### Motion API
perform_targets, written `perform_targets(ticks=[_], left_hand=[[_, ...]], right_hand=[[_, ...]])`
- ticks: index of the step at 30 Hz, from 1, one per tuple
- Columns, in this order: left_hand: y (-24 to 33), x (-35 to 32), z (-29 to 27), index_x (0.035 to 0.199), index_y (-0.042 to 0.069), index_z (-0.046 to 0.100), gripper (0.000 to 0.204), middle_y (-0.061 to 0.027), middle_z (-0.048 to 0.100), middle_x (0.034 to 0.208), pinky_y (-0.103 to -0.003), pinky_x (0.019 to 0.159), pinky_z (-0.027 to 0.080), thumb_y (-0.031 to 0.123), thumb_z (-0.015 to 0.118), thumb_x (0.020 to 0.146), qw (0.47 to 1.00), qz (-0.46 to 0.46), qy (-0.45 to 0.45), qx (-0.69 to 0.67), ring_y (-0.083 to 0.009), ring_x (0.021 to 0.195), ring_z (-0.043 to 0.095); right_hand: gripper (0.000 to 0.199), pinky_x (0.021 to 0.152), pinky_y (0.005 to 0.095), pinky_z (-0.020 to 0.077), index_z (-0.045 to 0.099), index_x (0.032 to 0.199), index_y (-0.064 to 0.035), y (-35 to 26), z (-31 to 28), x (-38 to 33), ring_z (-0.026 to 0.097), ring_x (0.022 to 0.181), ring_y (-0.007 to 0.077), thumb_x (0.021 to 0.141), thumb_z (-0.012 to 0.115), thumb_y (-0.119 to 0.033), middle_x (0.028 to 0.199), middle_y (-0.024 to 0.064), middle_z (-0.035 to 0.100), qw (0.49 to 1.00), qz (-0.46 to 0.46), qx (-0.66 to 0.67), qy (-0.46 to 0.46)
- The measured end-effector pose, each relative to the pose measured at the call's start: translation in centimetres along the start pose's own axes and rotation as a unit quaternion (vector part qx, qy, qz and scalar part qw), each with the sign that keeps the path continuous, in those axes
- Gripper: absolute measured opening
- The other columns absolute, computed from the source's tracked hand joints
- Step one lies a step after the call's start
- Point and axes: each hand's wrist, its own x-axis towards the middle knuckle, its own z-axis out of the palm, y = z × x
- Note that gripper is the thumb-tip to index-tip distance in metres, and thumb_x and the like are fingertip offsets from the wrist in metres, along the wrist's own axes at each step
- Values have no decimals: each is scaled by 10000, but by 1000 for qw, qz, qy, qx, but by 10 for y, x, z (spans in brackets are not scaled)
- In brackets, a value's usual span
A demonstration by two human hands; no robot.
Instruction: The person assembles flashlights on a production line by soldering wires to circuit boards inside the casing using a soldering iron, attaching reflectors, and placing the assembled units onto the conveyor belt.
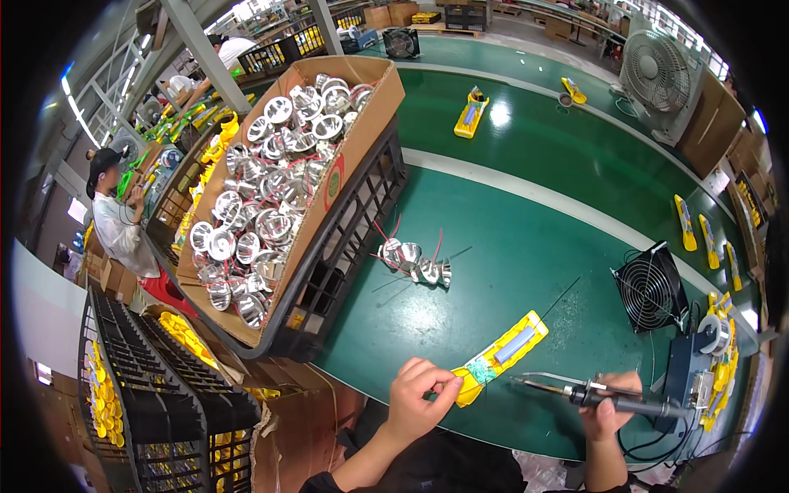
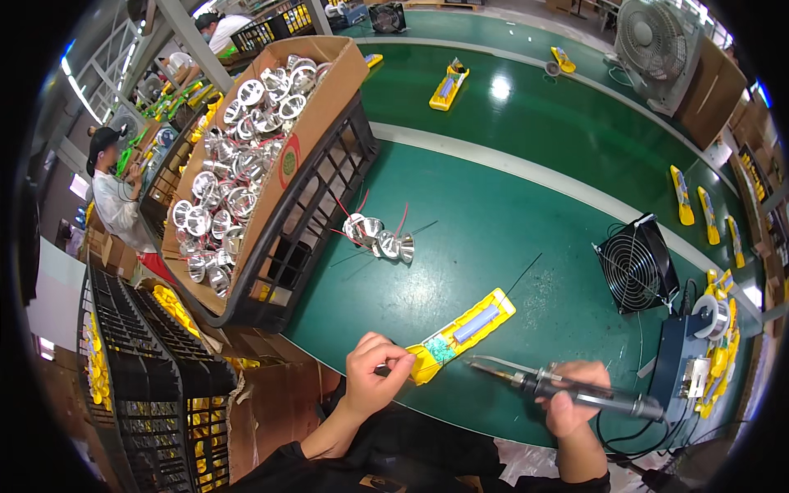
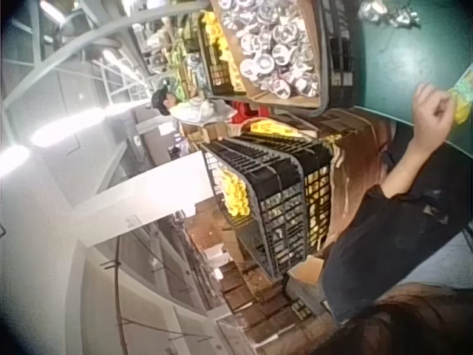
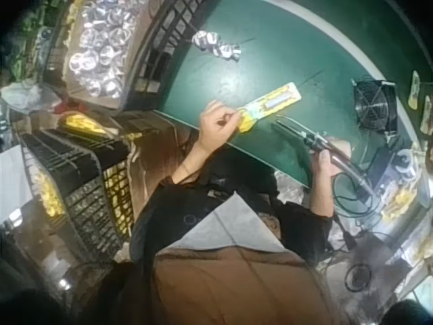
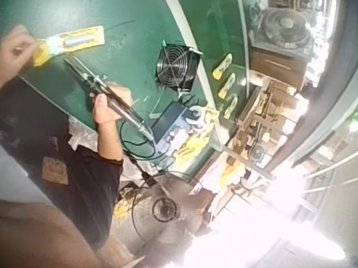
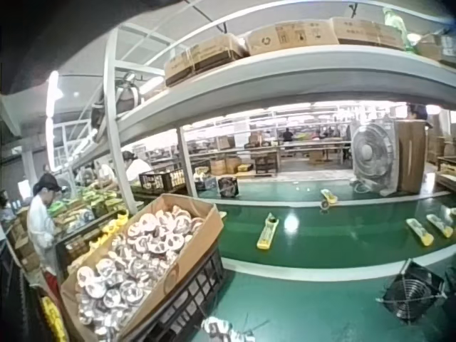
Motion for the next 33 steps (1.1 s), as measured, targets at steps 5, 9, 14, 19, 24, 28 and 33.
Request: perform_targets(ticks=[5,9,14,19,24,28,33], left_hand=[[1,3,7,702,16,624,87,-59,480,842,-188,484,374,25,684,640,999,26,43,-14,-73,537,405],[0,5,9,692,21,623,92,-71,468,897,-190,477,372,20,690,629,999,17,43,-9,-76,539,404],[-4,3,9,687,32,620,92,-73,490,896,-189,457,360,17,688,626,999,27,46,-2,-75,530,405],[-5,6,10,678,48,617,92,-69,502,905,-189,445,355,27,690,627,999,18,23,-16,-77,517,412],[-7,6,9,677,60,619,90,-60,503,907,-187,435,349,42,693,629,1000,17,8,-6,-75,514,417],[-10,5,9,679,68,624,90,-55,501,909,-183,429,342,44,695,629,1000,29,7,0,-71,506,415],[-8,5,9,681,66,625,89,-56,497,906,-180,427,340,40,694,631,1000,24,1,-2,-70,498,413]], right_hand=[[342,338,190,357,417,816,4,-5,1,9,469,400,78,760,602,-278,575,46,475,997,26,-66,22],[222,347,158,344,465,814,12,-2,12,51,466,399,70,734,605,-141,584,38,501,971,228,-68,-23],[132,362,182,356,489,745,16,7,28,76,472,403,70,701,583,-65,541,34,503,956,253,-74,-132],[146,382,192,366,514,674,21,16,33,84,480,405,79,659,614,-84,540,36,510,949,241,-104,-174],[152,396,205,373,549,653,31,24,33,87,486,423,88,621,639,-86,554,55,527,945,211,-131,-212],[131,400,204,373,553,662,32,25,35,87,498,445,94,621,629,-67,583,73,540,932,283,-82,-210],[118,427,213,387,566,685,36,27,31,87,514,501,108,605,618,-33,659,115,559,934,262,-85,-227]])
